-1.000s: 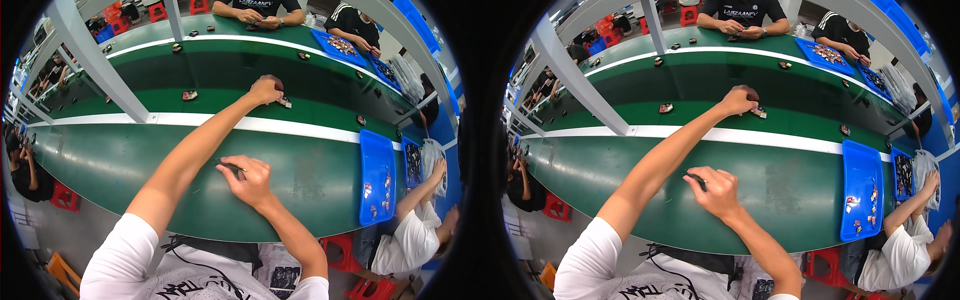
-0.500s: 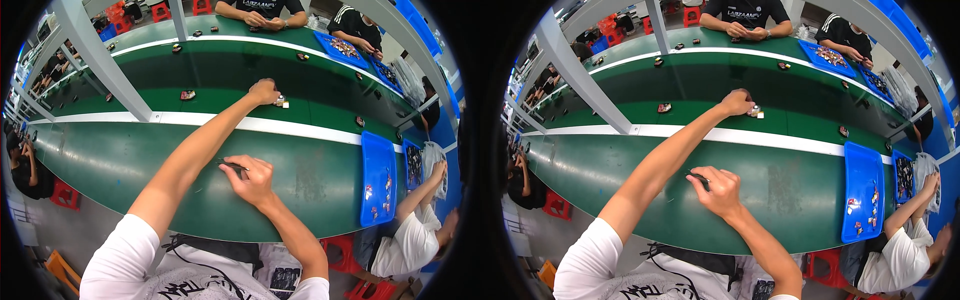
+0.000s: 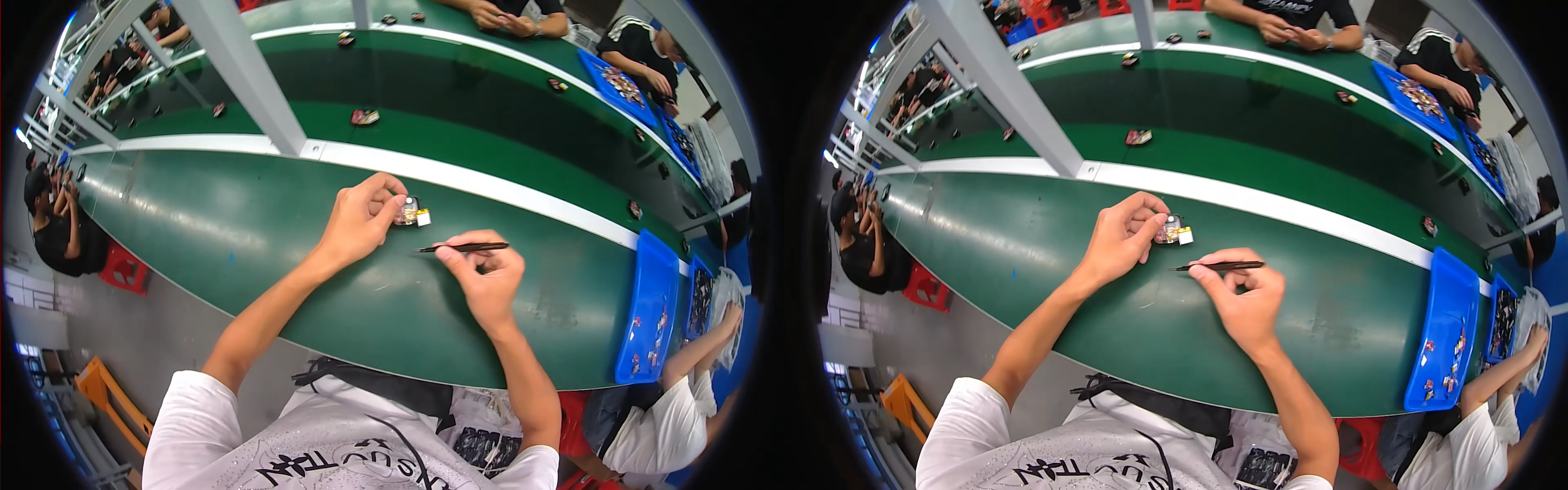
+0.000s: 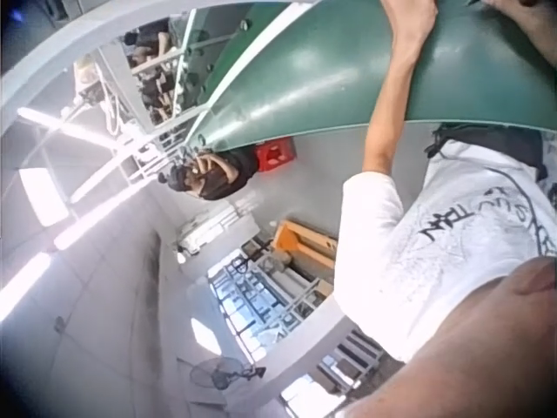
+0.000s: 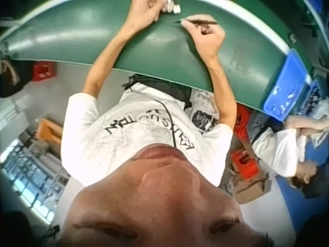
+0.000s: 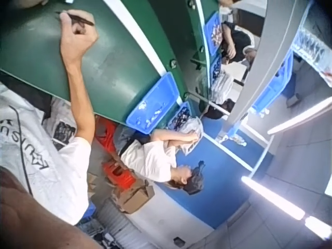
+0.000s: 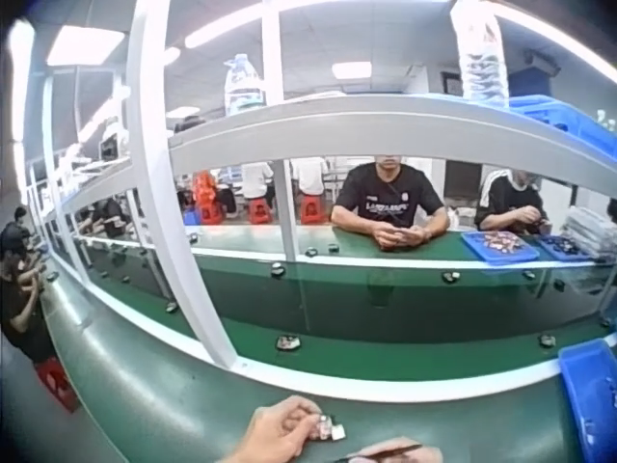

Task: Assembling small electronic components at a factory workbench using tweezers.

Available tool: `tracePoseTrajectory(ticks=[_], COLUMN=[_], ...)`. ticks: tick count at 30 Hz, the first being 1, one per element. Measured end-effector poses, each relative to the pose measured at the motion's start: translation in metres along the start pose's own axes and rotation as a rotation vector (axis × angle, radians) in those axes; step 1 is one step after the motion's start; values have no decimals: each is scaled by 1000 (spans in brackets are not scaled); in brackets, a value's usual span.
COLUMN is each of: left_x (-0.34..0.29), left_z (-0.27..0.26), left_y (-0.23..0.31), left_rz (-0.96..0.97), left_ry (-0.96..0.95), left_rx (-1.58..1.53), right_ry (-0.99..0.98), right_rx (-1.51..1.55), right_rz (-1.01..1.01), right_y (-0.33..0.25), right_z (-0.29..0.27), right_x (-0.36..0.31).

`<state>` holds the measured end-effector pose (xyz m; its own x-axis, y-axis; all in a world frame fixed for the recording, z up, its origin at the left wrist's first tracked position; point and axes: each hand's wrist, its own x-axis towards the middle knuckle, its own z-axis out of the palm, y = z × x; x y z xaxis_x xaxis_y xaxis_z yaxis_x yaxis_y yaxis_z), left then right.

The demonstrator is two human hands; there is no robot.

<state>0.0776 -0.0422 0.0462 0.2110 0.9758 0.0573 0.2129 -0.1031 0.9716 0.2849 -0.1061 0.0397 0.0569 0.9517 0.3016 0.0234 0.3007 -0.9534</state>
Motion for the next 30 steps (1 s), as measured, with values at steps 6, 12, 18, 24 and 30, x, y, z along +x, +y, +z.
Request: tracePoseTrajectory(ticks=[6,12,18,24,30], left_x=[-12,-19,-21,-21,-21], left_z=[-8,-12,-12,-9,-10], left_y=[-2,-6,2,3,3], left_rz=[-1,-100,-112,-150,-164], left_ry=[-7,-131,-203,-230,-233], left_rx=[-154,-274,-308,-322,-326], right_ry=[-14,-26,-44,-59,-57], right_rx=[-1,95,-22,-58,-68], right_rz=[10,63,0,-50,-55], right_y=[5,-5,-4,1,1], right_z=[5,4,4,2,3], right_x=[4,0,-3,-2,-2])
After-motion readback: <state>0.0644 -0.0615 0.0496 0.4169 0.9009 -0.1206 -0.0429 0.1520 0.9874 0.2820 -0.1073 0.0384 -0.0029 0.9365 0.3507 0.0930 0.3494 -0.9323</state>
